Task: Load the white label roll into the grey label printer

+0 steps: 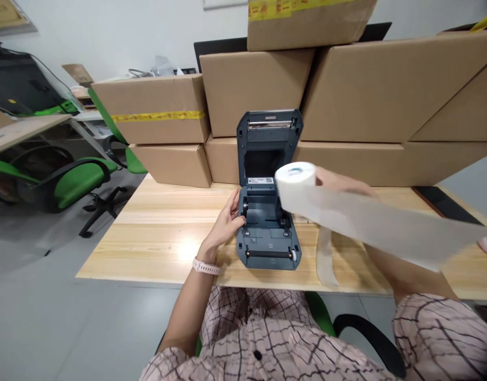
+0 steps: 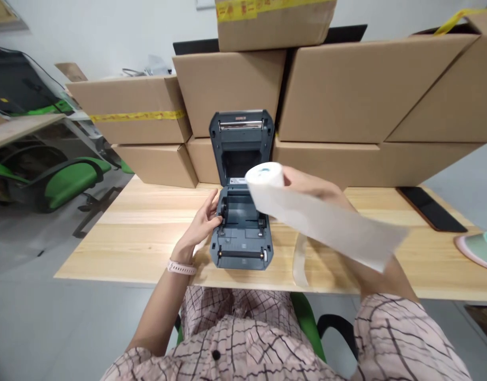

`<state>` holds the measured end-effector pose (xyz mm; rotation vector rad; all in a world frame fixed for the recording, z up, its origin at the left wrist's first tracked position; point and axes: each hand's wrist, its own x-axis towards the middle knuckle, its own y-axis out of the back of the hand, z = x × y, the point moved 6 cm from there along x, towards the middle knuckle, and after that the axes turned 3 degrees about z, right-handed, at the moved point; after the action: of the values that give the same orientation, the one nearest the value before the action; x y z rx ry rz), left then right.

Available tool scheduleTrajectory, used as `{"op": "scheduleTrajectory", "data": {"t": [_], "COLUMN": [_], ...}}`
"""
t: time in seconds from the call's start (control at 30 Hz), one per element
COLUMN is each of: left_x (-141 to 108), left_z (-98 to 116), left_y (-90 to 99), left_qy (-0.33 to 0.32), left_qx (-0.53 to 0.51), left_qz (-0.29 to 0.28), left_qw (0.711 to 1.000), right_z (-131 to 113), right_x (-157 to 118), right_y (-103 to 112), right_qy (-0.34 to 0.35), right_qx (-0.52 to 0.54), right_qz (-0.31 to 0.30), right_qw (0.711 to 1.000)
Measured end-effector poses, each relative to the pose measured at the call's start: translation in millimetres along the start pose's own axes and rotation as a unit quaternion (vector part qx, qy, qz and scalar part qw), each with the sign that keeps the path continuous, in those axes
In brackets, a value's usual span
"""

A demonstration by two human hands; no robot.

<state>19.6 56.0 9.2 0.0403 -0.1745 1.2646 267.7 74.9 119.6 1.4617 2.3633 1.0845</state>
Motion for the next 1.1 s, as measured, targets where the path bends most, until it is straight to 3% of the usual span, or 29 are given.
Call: {"op": "scheduleTrajectory", "data": {"t": [0.07, 0.17, 0.33, 0.53, 0.63, 0.77, 0.93, 1.1], "left_x": [0.9, 2.0, 3.0, 3.3, 2.9, 1.8, 0.9, 1.0], "left_z": [-1.7, -3.3, -5.2, -8.1, -9.0, -7.8, -3.7, -5.3], "left_y": [0.8, 1.5, 2.5, 3.1, 3.7, 2.8, 1.0, 1.8], "left_qy": [0.003, 0.006, 0.006, 0.002, -0.005, -0.017, -0.038, -0.044], "left_qx": [0.002, 0.003, 0.007, 0.016, 0.022, 0.021, 0.025, 0.033], "left_qz": [-0.005, -0.014, -0.021, -0.022, -0.017, -0.015, -0.014, -0.010], "left_qw": [1.000, 1.000, 1.000, 1.000, 1.000, 1.000, 0.999, 0.998], "right_z": [-16.3, -22.8, -14.5, -4.0, -11.0, -41.2, -60.7, -57.8], "right_x": [20.7, 48.3, 64.2, 56.5, 41.9, -1.0, -65.2, -88.1], "right_y": [-19.7, -51.5, -84.4, -98.0, -94.6, -83.0, -103.2, -125.4], "right_qy": [0.008, 0.014, 0.000, -0.032, 0.003, 0.106, 0.138, 0.128], "right_qx": [-0.049, -0.192, -0.322, -0.350, -0.307, -0.240, -0.216, -0.266], "right_qz": [-0.108, -0.249, -0.296, -0.289, -0.247, -0.130, -0.166, -0.110], "right_qw": [0.993, 0.949, 0.899, 0.891, 0.919, 0.956, 0.952, 0.949]}}
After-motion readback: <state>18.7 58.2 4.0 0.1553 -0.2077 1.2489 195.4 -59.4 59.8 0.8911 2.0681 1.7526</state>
